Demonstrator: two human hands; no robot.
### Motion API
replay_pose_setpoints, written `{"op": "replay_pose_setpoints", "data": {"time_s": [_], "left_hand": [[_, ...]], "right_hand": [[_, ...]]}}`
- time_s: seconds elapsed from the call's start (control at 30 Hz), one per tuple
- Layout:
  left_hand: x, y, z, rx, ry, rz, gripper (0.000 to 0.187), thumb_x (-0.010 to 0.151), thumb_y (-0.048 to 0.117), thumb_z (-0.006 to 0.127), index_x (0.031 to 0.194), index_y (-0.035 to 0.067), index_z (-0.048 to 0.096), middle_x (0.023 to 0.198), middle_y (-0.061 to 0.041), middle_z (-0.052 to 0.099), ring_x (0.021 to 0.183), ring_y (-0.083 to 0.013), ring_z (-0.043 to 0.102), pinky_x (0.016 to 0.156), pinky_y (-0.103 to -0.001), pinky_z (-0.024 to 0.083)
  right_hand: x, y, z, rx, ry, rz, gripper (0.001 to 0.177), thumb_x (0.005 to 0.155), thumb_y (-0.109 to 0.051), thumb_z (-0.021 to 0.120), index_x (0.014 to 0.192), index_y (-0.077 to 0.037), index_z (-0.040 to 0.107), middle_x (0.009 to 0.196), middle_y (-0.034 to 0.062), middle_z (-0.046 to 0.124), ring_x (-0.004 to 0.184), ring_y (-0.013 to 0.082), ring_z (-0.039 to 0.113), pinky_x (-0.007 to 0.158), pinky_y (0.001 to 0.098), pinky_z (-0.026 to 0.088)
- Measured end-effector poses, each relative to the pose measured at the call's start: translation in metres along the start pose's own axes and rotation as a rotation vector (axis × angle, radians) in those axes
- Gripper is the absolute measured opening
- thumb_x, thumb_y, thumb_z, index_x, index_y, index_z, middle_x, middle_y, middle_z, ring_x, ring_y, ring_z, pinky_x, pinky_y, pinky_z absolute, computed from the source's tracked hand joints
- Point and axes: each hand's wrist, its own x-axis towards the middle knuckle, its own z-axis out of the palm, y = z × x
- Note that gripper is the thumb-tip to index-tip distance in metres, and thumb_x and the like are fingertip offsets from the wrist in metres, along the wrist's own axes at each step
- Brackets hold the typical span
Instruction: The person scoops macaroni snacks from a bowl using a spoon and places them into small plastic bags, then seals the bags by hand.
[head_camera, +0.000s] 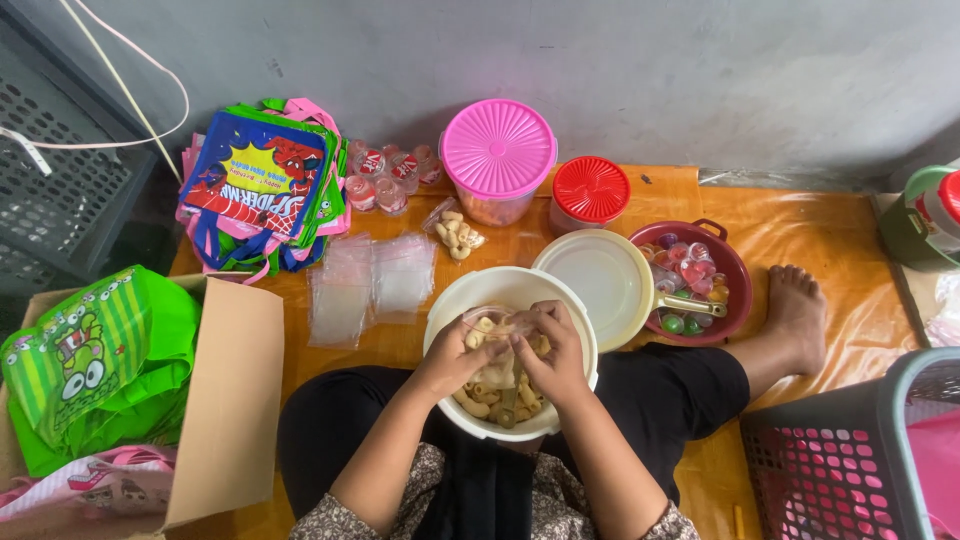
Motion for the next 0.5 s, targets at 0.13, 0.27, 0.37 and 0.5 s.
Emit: {"op": "replay_pose_setpoints", "data": {"time_s": [0.13, 0.27, 0.37, 0.5], "left_hand": [[0.0, -0.019, -0.008, -0.009, 0.101, 0.024, 0.05, 0.088, 0.025, 0.081, 0.13, 0.007, 0.062, 0.114, -0.016, 0.073, 0.114, -0.0265, 0.067, 0.101, -0.05, 0.05], [-0.002, -0.007, -0.008, -0.006, 0.094, 0.002, 0.038, 0.088, 0.023, 0.081, 0.122, 0.01, 0.069, 0.107, -0.009, 0.077, 0.105, -0.0187, 0.071, 0.096, -0.041, 0.054], [-0.003, 0.001, -0.008, -0.009, 0.081, -0.003, 0.028, 0.089, 0.019, 0.079, 0.115, 0.01, 0.073, 0.102, -0.01, 0.078, 0.101, -0.0194, 0.072, 0.094, -0.04, 0.055], [0.001, 0.0, -0.012, 0.012, 0.104, 0.002, 0.016, 0.093, 0.016, 0.073, 0.104, 0.007, 0.08, 0.103, -0.013, 0.08, 0.102, -0.0249, 0.074, 0.093, -0.04, 0.055]], "right_hand": [[0.001, -0.001, -0.001, -0.044, -0.03, 0.001, 0.018, 0.09, -0.024, 0.073, 0.1, -0.01, 0.078, 0.097, 0.0118, 0.058, 0.085, 0.0274, 0.062, 0.08, 0.0378, 0.052], [0.002, -0.005, 0.001, -0.044, -0.065, 0.042, 0.018, 0.09, -0.022, 0.073, 0.096, -0.006, 0.079, 0.095, 0.0148, 0.062, 0.083, 0.0309, 0.066, 0.077, 0.0408, 0.055], [0.003, -0.007, 0.003, -0.054, -0.061, 0.047, 0.018, 0.091, -0.022, 0.073, 0.09, -0.005, 0.079, 0.094, 0.0151, 0.064, 0.083, 0.0311, 0.067, 0.075, 0.0409, 0.055], [0.005, -0.018, 0.001, -0.012, -0.073, 0.109, 0.016, 0.088, -0.021, 0.076, 0.095, -0.008, 0.082, 0.092, 0.0142, 0.069, 0.082, 0.0296, 0.071, 0.074, 0.0388, 0.058]]}}
